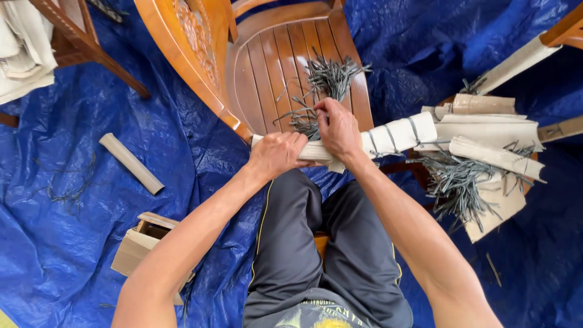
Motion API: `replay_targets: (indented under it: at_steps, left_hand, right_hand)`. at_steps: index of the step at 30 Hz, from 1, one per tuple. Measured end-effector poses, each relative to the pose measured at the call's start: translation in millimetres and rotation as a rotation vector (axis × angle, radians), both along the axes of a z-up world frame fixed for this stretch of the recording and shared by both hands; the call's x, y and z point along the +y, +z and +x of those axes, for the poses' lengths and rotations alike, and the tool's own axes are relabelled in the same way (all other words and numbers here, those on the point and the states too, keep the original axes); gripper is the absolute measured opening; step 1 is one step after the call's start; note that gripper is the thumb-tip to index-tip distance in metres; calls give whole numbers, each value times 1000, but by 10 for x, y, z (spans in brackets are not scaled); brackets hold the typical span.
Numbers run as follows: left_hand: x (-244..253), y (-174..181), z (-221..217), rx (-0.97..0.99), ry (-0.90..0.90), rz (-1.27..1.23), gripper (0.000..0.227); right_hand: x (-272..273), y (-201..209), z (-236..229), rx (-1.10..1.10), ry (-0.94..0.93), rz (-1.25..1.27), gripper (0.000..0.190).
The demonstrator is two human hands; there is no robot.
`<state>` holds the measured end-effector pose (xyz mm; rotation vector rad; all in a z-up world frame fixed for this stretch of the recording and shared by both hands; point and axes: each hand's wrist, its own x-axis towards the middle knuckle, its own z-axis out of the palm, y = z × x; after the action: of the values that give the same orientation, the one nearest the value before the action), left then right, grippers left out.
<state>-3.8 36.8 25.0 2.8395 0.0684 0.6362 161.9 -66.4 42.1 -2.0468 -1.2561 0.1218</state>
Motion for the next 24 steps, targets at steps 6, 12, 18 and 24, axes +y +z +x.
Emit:
replay_targets:
  at_steps: [6, 12, 18, 24]
  left_hand:
    - [-65, 117, 13, -42, 33, 24, 61]
    - [-93, -11, 56, 4, 79, 137, 55]
    - [-109, 5, 82, 54, 106, 130, 56]
    - [-47, -65, 74, 107, 95, 143, 48]
  right_hand:
    - [-16, -56, 33, 23, 2, -24, 11]
    - [-16, -96, 71, 94, -15, -83, 14]
    - [-27, -86, 104, 69, 36, -110, 17]
    - [-8, -128, 112, 50, 69, -129, 18]
